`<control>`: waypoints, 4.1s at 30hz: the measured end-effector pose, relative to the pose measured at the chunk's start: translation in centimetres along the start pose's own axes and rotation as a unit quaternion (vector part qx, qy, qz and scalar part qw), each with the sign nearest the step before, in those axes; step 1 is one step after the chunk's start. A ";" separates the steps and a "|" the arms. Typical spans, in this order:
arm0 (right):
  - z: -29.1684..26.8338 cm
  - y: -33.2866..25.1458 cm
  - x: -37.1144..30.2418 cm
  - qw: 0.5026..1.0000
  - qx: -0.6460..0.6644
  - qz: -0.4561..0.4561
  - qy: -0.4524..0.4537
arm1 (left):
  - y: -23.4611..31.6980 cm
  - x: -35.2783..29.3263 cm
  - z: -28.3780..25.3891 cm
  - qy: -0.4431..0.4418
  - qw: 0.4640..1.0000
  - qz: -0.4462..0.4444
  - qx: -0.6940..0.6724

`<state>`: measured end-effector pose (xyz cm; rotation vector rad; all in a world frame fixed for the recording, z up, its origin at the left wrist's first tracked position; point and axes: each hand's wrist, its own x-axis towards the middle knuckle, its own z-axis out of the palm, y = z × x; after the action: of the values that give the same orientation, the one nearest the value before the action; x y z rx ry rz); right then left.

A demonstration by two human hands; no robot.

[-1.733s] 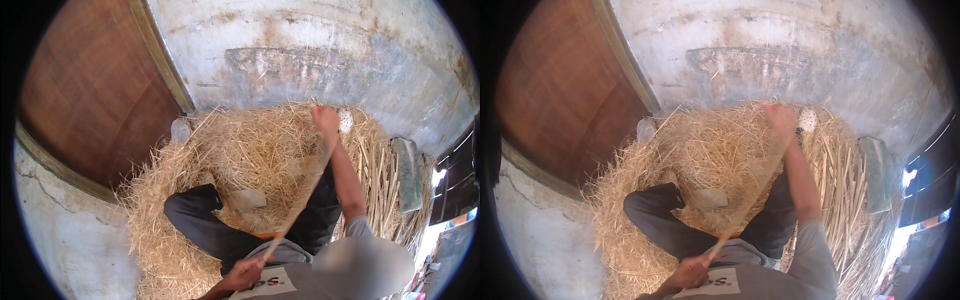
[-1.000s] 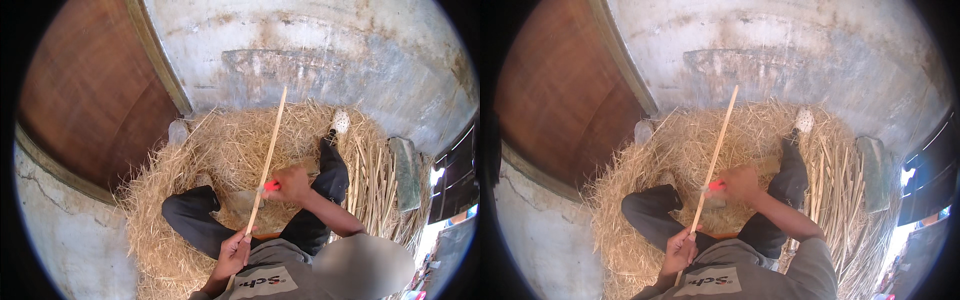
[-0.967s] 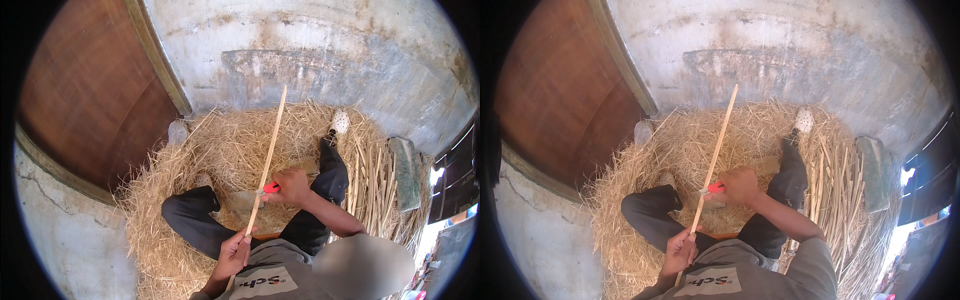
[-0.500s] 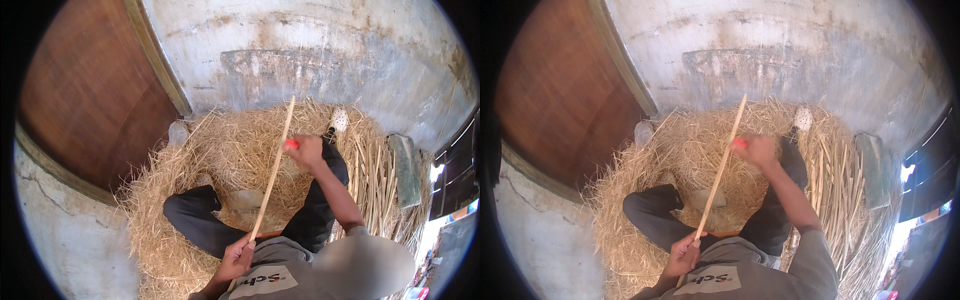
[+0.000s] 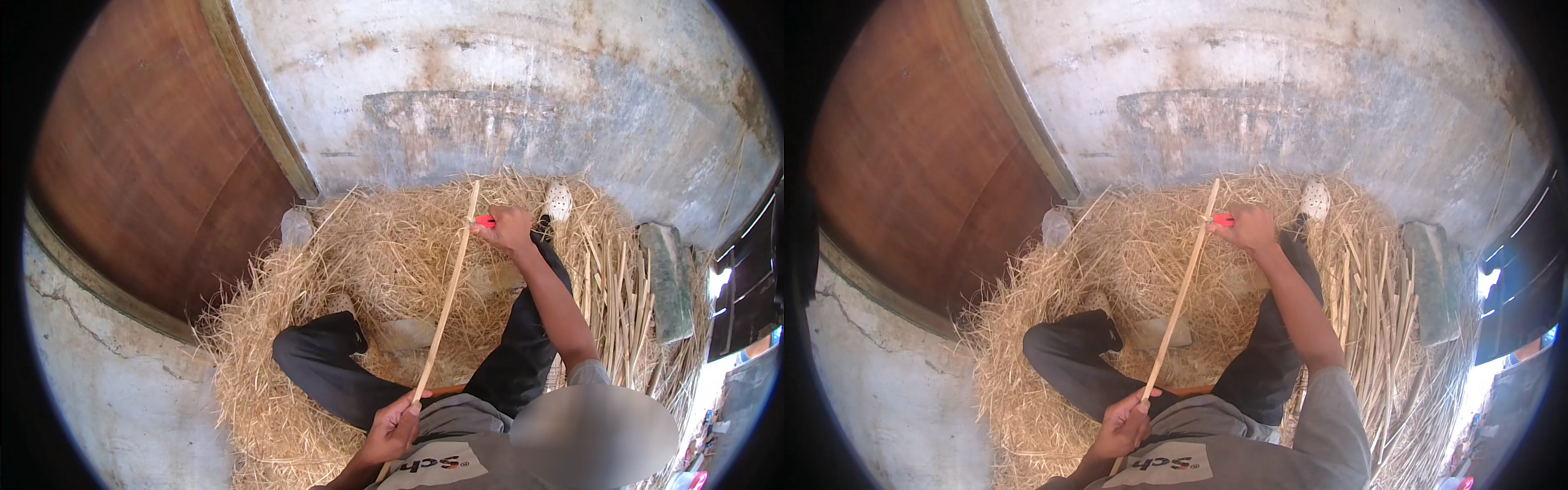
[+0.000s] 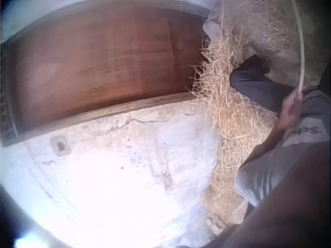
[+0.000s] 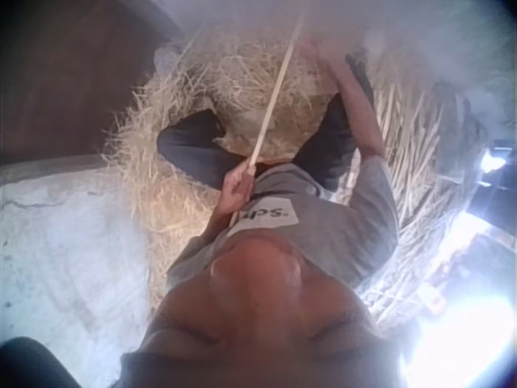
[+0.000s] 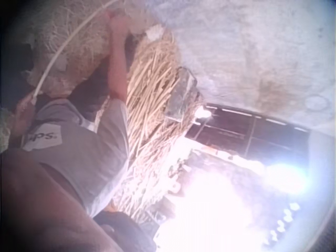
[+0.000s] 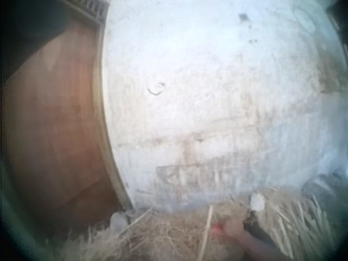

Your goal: The person sits on a bed of straw and uses a red utility knife to shave a long, thin bamboo stick. They hold the stick with their left hand and carefully scrape the surface with the knife in their right hand, creating thin shavings that fall onto the straw.

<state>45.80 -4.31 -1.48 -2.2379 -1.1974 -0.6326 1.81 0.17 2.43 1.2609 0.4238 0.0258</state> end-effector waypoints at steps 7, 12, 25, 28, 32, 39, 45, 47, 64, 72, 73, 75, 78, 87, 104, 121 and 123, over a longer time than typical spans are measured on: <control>0.2 11.1 2.6 0.949 -0.055 0.311 0.014 | -0.2 -2.7 0.7 -0.070 0.992 -0.106 -0.023; 0.1 5.5 -2.3 0.952 0.055 0.301 0.012 | -0.7 0.5 -0.7 0.049 0.998 0.013 -0.023; -3.7 -12.3 -8.2 0.982 0.175 -0.062 -0.041 | 2.0 3.1 0.3 0.030 0.999 0.037 0.006; -3.6 -11.8 -7.4 0.983 0.173 -0.005 -0.067 | 2.3 3.0 0.1 0.008 0.995 0.016 -0.097; -4.6 -13.9 -8.4 0.975 0.169 -0.132 -0.065 | 2.4 2.7 0.2 0.008 0.983 -0.001 -0.182; -4.8 -13.4 -6.8 0.988 0.123 -0.097 -0.010 | 2.7 2.4 0.3 0.010 0.984 0.003 -0.178; -4.2 -12.6 -6.3 0.986 0.147 -0.063 -0.046 | 2.3 1.6 0.1 0.009 0.980 -0.018 -0.199; -4.4 -14.0 -7.9 0.971 0.175 -0.151 -0.057 | 2.7 1.9 0.3 0.014 0.979 -0.013 -0.202; -3.1 -4.8 -1.9 0.998 0.034 0.039 0.019 | 1.8 0.9 0.8 0.002 0.995 -0.023 -0.097; -2.7 1.5 0.4 0.988 -0.055 0.141 -0.031 | 0.1 -0.5 0.2 -0.033 0.998 -0.039 -0.039; -2.8 2.3 0.7 0.986 -0.073 0.145 -0.039 | -0.1 -0.6 0.1 -0.036 0.997 -0.057 -0.039; -2.3 5.3 1.6 0.956 -0.038 0.292 -0.003 | -0.7 -0.8 -0.2 -0.045 0.994 -0.094 -0.039; -2.2 6.1 0.5 0.938 -0.025 0.346 -0.014 | -1.0 -1.7 0.5 -0.058 0.994 -0.093 -0.027; -4.0 -12.3 -10.6 0.981 0.184 0.005 -0.057 | 1.3 4.3 -1.2 0.080 0.996 0.034 0.032; -3.7 -13.0 -8.7 0.988 0.140 -0.058 -0.042 | 1.6 3.6 0.2 0.056 0.995 0.074 0.041; -3.7 -13.0 -8.6 0.983 0.147 -0.099 -0.045 | 0.5 2.2 0.0 0.054 0.996 0.067 0.032; -3.0 -11.7 -7.4 0.984 0.154 -0.083 -0.019 | 0.5 2.2 0.0 0.055 0.995 0.070 0.053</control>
<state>31.64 -5.13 -1.16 -1.9156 -1.4075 -0.4332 3.96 0.92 2.28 1.3961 0.4346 0.1949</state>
